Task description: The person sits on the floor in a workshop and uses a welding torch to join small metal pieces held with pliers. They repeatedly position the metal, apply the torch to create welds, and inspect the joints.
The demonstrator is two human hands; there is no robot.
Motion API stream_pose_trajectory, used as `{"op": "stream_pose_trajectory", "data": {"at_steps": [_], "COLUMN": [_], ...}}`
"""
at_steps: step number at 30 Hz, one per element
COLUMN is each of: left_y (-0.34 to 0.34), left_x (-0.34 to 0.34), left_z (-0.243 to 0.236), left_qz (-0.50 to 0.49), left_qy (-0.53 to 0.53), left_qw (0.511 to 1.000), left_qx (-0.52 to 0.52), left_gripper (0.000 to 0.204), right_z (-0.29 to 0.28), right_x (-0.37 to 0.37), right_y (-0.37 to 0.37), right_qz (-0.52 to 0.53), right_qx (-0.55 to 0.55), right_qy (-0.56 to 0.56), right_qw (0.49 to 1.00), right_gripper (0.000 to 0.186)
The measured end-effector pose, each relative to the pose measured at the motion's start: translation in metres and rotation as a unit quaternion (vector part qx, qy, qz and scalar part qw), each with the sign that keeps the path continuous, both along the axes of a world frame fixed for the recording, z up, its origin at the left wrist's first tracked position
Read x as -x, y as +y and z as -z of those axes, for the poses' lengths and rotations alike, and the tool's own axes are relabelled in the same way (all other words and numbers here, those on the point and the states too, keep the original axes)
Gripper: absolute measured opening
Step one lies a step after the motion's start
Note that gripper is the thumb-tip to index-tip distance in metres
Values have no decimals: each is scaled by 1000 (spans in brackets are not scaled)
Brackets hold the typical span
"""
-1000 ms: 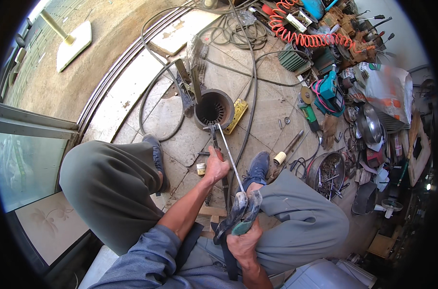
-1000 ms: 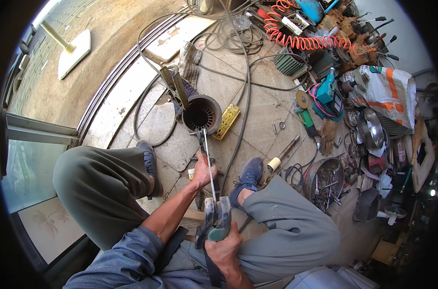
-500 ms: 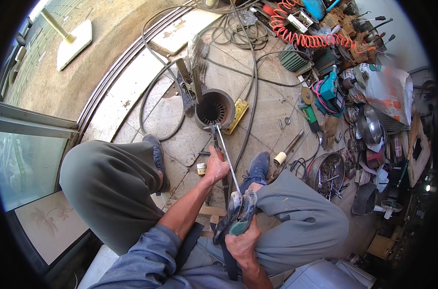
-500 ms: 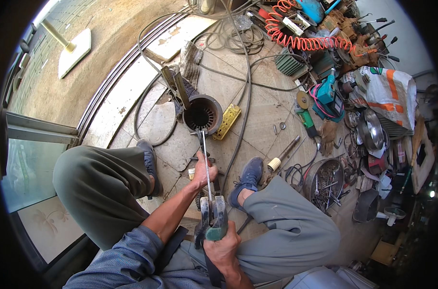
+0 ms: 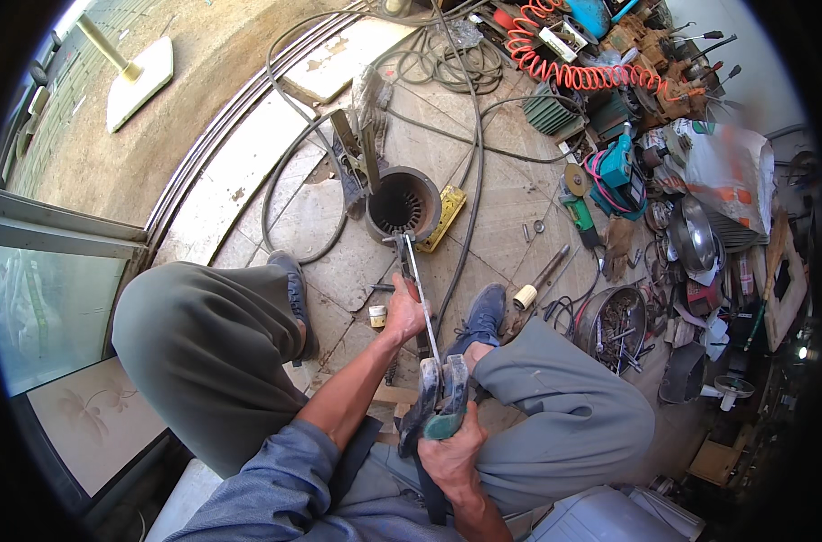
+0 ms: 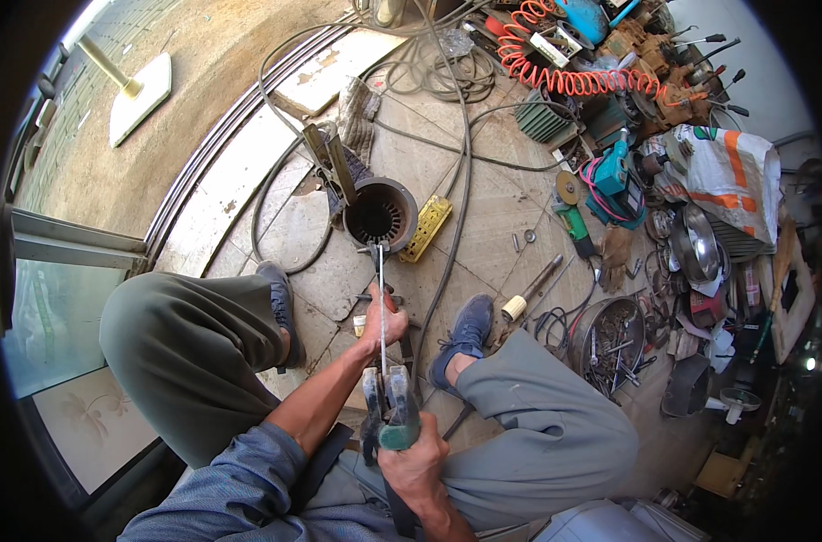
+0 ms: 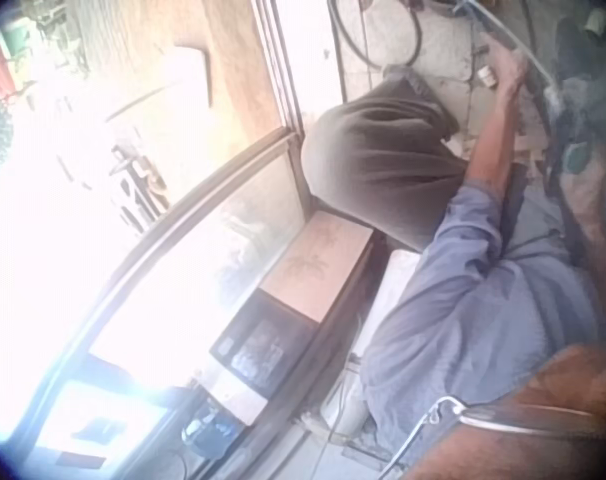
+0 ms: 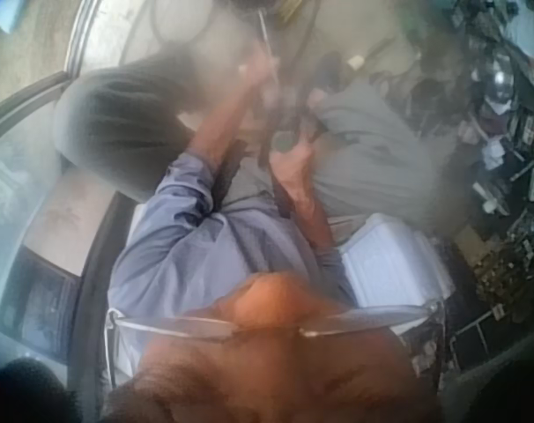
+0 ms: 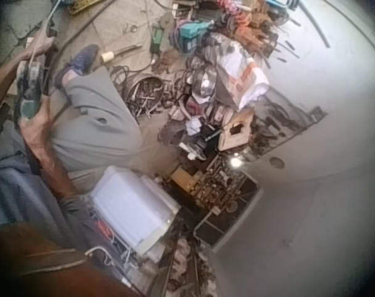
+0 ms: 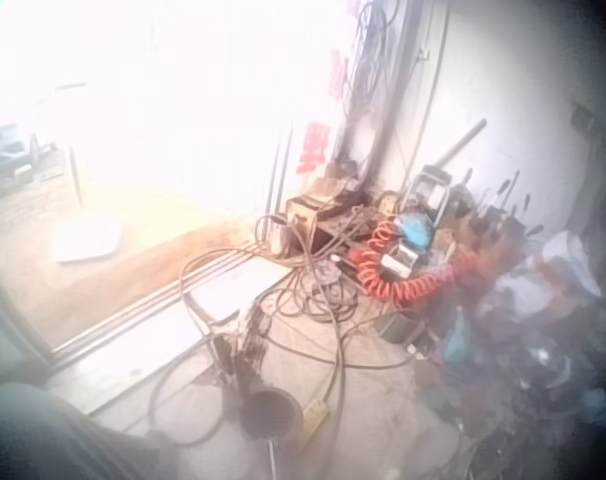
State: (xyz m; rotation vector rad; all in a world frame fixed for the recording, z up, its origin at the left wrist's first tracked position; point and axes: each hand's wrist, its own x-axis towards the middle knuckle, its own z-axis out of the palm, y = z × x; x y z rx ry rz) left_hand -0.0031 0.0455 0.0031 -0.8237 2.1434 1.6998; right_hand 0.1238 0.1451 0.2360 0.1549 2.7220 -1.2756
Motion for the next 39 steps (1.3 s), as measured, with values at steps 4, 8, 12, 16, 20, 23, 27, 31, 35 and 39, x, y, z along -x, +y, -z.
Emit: {"op": "stream_pose_trajectory", "data": {"at_steps": [4, 8, 12, 16, 20, 23, 27, 31, 35, 39], "left_y": [1, 6, 5, 7, 6, 3, 5, 0, 2, 1], "left_x": [0, 0, -1, -1, -1, 1, -4, 1, 1, 1], "left_z": [4, 5, 15, 16, 6, -1, 24, -1, 5, -6], "left_qz": [-1, -13, -19, -21, -22, -26, -1, 12, 13, 4], "left_qy": [-10, 8, 3, -6, 3, 5, -13, -27, -27, -13], "left_qw": [1000, 1000, 1000, 1000, 1000, 1000, 1000, 999, 1000, 1000], "left_qx": [-7, 21, 5, 12, 16, 6, 8, -14, 5, -5], "left_gripper": [58, 46, 45, 44, 42, 42, 66, 70, 72, 69], "right_z": [-2, -7, -4, -8, -10, -11, -15, -17, -33, -93], "right_x": [1, 3, 1, 3, 4, 4, 2, 3, 14, 64], "right_y": [-1, -4, -2, -3, -4, -3, -4, -3, 16, 36], "right_qz": [0, 8, 32, 17, 11, 4, 14, 16, -1, -17], "right_qx": [12, 8, 33, 17, 6, -6, 9, 2, 43, 106], "right_qy": [10, 20, 3, 8, 3, -3, -10, -4, 37, 19], "right_qw": [1000, 1000, 999, 1000, 1000, 1000, 1000, 1000, 998, 994], "right_gripper": [25, 24, 23, 24, 26, 27, 29, 29, 36, 45]}}
